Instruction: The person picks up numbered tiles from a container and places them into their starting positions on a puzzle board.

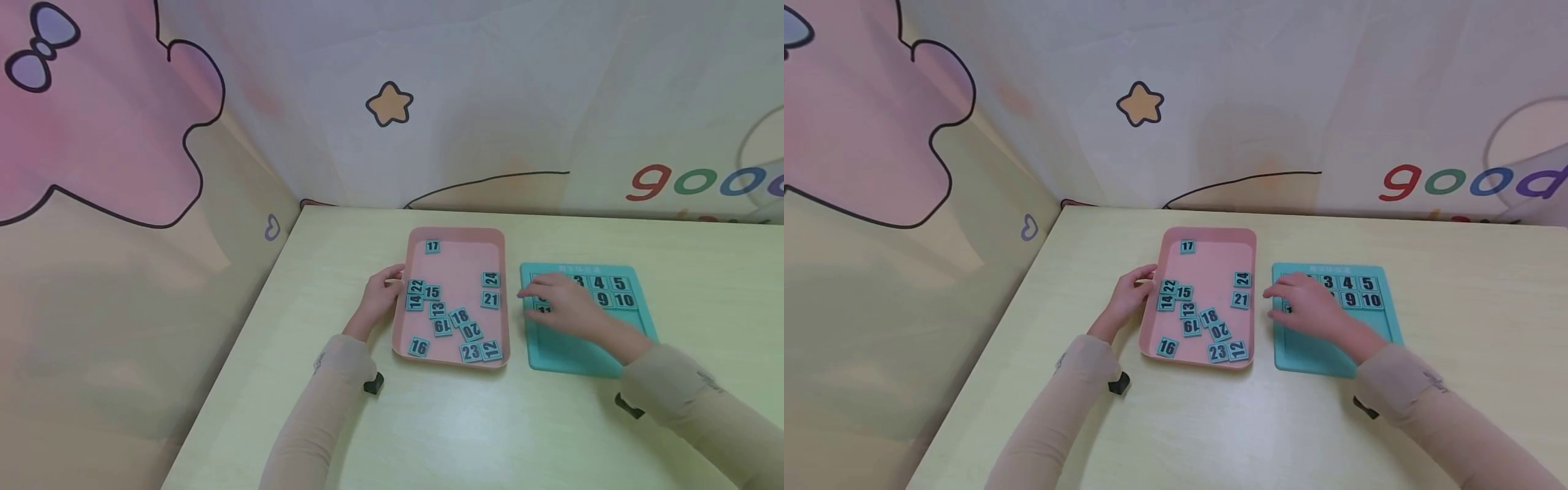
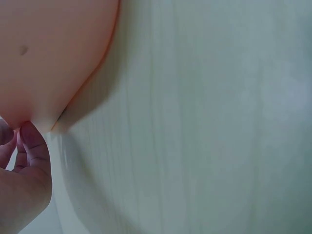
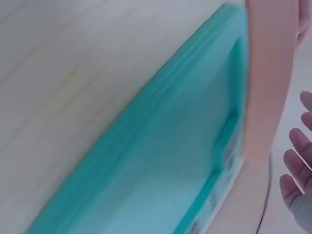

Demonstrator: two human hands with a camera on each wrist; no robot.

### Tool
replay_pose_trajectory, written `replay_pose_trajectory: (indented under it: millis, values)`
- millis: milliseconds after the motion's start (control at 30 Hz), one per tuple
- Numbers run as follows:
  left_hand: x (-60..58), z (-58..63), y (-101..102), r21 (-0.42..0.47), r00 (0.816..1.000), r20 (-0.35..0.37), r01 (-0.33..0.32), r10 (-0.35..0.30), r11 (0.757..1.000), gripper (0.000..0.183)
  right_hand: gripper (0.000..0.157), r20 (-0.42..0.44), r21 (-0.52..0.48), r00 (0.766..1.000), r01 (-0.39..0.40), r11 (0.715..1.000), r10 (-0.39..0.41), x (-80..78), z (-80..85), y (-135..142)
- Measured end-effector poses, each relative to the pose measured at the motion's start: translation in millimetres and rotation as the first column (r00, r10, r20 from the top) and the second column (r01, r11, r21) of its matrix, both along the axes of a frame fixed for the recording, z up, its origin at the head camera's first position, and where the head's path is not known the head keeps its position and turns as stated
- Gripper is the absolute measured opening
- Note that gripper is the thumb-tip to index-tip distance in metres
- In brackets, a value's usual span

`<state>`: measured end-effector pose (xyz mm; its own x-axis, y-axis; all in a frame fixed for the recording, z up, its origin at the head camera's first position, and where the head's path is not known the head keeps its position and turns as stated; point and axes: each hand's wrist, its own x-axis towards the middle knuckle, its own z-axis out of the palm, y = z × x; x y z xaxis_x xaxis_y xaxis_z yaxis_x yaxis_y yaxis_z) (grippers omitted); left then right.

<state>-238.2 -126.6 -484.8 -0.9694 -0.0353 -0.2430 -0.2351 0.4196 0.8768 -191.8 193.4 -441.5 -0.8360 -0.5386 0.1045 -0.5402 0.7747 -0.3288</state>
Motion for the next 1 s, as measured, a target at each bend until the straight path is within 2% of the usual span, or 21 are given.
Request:
replay_pose_trajectory:
  millis: [100,233,433,533,733,1000]
  values:
    - [0.2,0.1,-0.2,-0.003,1.0,-0.002,0.005,-0.006,1.0,0.042,0.027,-0.012,0.001,0.996,-0.085,0.996,0.085,2.5,2.6,-14.0]
    - [0.6,0.5,-0.4,-0.001,1.0,0.005,0.008,-0.008,1.0,0.041,0.024,0.013,0.026,0.983,-0.185,0.982,0.185,6.0,2.9,-28.5]
    - [-0.5,-0.5,-0.8,0.007,1.0,0.008,0.007,-0.008,1.0,0.041,0.023,0.09,0.103,0.959,-0.276,0.956,0.267,6.5,1.5,-43.2]
    - [-0.5,-0.5,-1.1,0.004,1.0,0.003,0.011,-0.011,1.0,0.041,0.024,0.14,0.15,0.949,-0.301,0.942,0.281,6.5,0.4,-50.2]
    - [-0.2,-0.4,-1.9,-0.004,1.0,-0.011,0.019,-0.019,1.0,0.04,0.032,0.238,0.21,0.937,-0.307,0.928,0.256,10.8,-0.9,-62.2]
    - [-1.7,-1.8,-2.1,-0.007,1.0,0.003,0.015,-0.015,1.0,0.041,0.035,0.231,0.266,0.942,-0.304,0.915,0.245,11.7,-7.3,-69.6]
